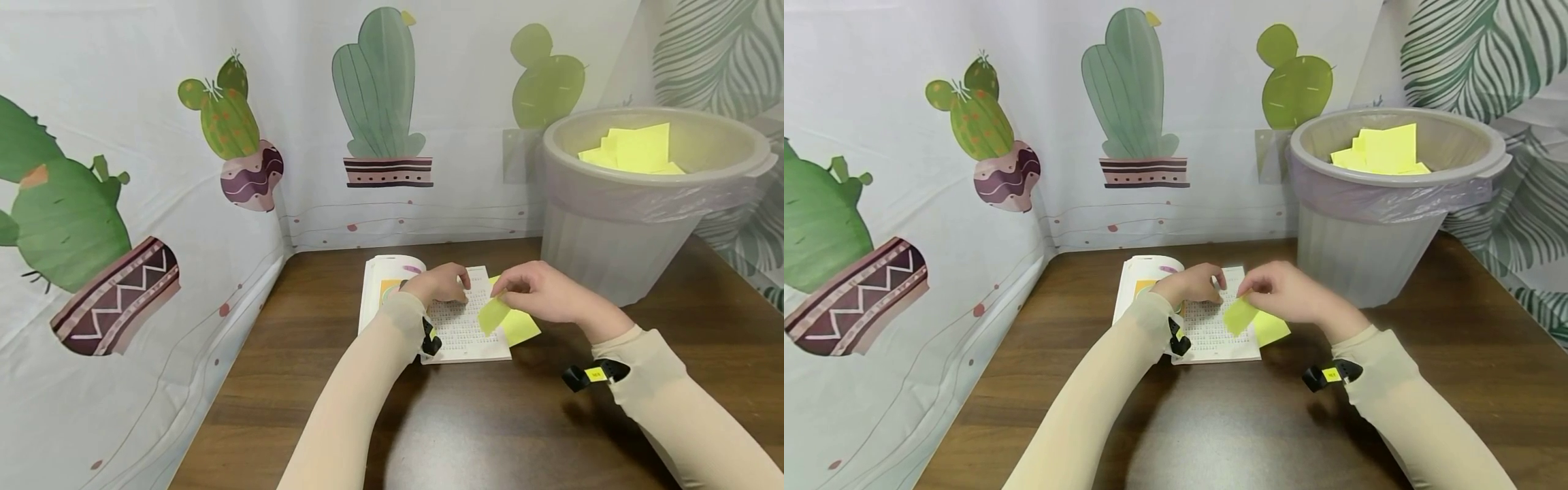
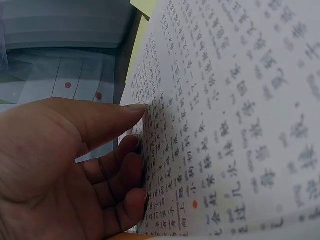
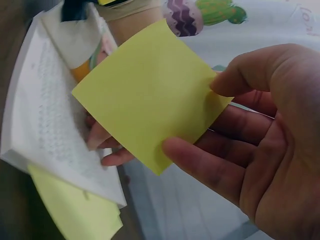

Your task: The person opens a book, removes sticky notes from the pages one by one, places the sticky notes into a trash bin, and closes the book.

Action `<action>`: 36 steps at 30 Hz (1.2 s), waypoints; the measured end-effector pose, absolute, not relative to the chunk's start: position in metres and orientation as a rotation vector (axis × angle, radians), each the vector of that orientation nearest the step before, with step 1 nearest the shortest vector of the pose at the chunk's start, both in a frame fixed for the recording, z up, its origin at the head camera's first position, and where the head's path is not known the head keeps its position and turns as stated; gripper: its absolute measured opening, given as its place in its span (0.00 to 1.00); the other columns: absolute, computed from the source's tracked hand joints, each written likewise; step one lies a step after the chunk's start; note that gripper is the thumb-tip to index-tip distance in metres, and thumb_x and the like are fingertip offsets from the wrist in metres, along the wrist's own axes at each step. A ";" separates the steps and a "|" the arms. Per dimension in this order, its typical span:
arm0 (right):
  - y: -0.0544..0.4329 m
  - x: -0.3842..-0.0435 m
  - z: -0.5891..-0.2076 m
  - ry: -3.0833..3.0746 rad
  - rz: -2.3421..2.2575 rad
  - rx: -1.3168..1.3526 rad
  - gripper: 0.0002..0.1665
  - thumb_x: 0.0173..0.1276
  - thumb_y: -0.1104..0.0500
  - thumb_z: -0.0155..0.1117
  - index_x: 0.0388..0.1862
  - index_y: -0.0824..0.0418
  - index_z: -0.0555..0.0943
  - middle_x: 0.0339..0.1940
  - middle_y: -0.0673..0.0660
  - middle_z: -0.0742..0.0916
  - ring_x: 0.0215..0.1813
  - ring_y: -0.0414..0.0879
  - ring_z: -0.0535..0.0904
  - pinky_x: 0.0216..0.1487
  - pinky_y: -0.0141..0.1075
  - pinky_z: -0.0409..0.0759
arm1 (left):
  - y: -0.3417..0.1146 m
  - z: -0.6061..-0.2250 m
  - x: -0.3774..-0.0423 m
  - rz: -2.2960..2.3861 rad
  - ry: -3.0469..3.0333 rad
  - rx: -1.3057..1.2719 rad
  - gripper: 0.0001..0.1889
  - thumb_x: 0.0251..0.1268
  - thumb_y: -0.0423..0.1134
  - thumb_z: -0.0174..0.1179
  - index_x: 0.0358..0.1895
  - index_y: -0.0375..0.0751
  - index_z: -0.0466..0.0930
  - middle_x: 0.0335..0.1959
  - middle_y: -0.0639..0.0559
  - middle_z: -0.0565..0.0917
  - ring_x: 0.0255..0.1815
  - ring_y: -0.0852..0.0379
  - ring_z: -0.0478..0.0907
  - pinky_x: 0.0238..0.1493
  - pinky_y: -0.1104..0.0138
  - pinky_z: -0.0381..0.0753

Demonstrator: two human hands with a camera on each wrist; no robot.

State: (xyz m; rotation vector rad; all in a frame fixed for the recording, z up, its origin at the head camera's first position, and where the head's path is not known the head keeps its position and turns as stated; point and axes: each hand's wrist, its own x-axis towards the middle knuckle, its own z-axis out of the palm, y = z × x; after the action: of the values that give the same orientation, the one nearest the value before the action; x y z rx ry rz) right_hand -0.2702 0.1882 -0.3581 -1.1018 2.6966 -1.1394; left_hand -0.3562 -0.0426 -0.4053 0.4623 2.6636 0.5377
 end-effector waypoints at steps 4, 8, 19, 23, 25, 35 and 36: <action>0.187 -0.264 -0.342 2.732 -1.161 -1.129 0.13 0.67 0.67 0.64 0.38 0.51 0.89 0.34 0.45 0.90 0.34 0.38 0.79 0.38 0.32 0.78 | -0.043 -0.405 -0.357 0.543 2.666 0.458 0.11 0.63 0.44 0.72 0.46 0.55 0.81 0.51 0.57 0.81 0.46 0.55 0.76 0.48 0.60 0.73; 0.188 -0.261 -0.324 2.771 -1.144 -1.161 0.13 0.67 0.67 0.63 0.38 0.51 0.89 0.33 0.44 0.90 0.34 0.38 0.79 0.37 0.32 0.78 | -0.044 -0.405 -0.356 0.550 2.667 0.456 0.12 0.63 0.43 0.72 0.46 0.54 0.81 0.48 0.56 0.81 0.43 0.55 0.76 0.45 0.62 0.73; 0.200 -0.258 -0.252 2.904 -0.901 -1.317 0.14 0.68 0.67 0.63 0.39 0.48 0.89 0.33 0.40 0.89 0.31 0.34 0.79 0.36 0.31 0.78 | -0.042 -0.406 -0.352 0.571 2.674 0.445 0.13 0.63 0.42 0.72 0.48 0.52 0.81 0.46 0.54 0.80 0.41 0.54 0.75 0.41 0.63 0.73; 0.203 -0.257 -0.222 2.965 -0.765 -1.312 0.16 0.68 0.66 0.61 0.39 0.45 0.88 0.34 0.39 0.89 0.33 0.34 0.82 0.41 0.33 0.82 | -0.042 -0.406 -0.351 0.559 2.688 0.443 0.12 0.64 0.43 0.72 0.47 0.53 0.81 0.52 0.55 0.80 0.46 0.54 0.76 0.43 0.62 0.74; 0.205 -0.257 -0.208 3.003 -0.687 -1.294 0.17 0.68 0.66 0.60 0.39 0.43 0.88 0.34 0.39 0.88 0.33 0.35 0.81 0.41 0.34 0.81 | -0.042 -0.406 -0.352 0.552 2.687 0.450 0.12 0.64 0.42 0.72 0.47 0.54 0.80 0.53 0.55 0.80 0.47 0.53 0.76 0.44 0.62 0.74; 0.223 -0.274 -0.135 3.217 -0.350 -1.202 0.14 0.70 0.59 0.59 0.39 0.42 0.89 0.38 0.47 0.89 0.36 0.38 0.76 0.39 0.30 0.70 | -0.045 -0.405 -0.353 0.534 2.676 0.452 0.12 0.64 0.43 0.71 0.47 0.55 0.80 0.54 0.56 0.80 0.50 0.52 0.75 0.50 0.58 0.73; 0.226 -0.278 -0.127 3.230 -0.312 -1.166 0.14 0.70 0.58 0.58 0.41 0.43 0.89 0.39 0.49 0.90 0.36 0.37 0.76 0.39 0.29 0.70 | -0.046 -0.405 -0.353 0.536 2.677 0.450 0.12 0.64 0.43 0.71 0.47 0.55 0.80 0.54 0.56 0.80 0.50 0.52 0.75 0.51 0.58 0.72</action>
State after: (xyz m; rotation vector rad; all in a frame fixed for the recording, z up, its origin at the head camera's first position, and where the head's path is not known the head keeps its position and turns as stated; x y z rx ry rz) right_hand -0.2783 0.2264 -0.1269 -1.1661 3.2297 -0.3118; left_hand -0.3530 -0.0455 -0.4052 0.4501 2.6768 0.5358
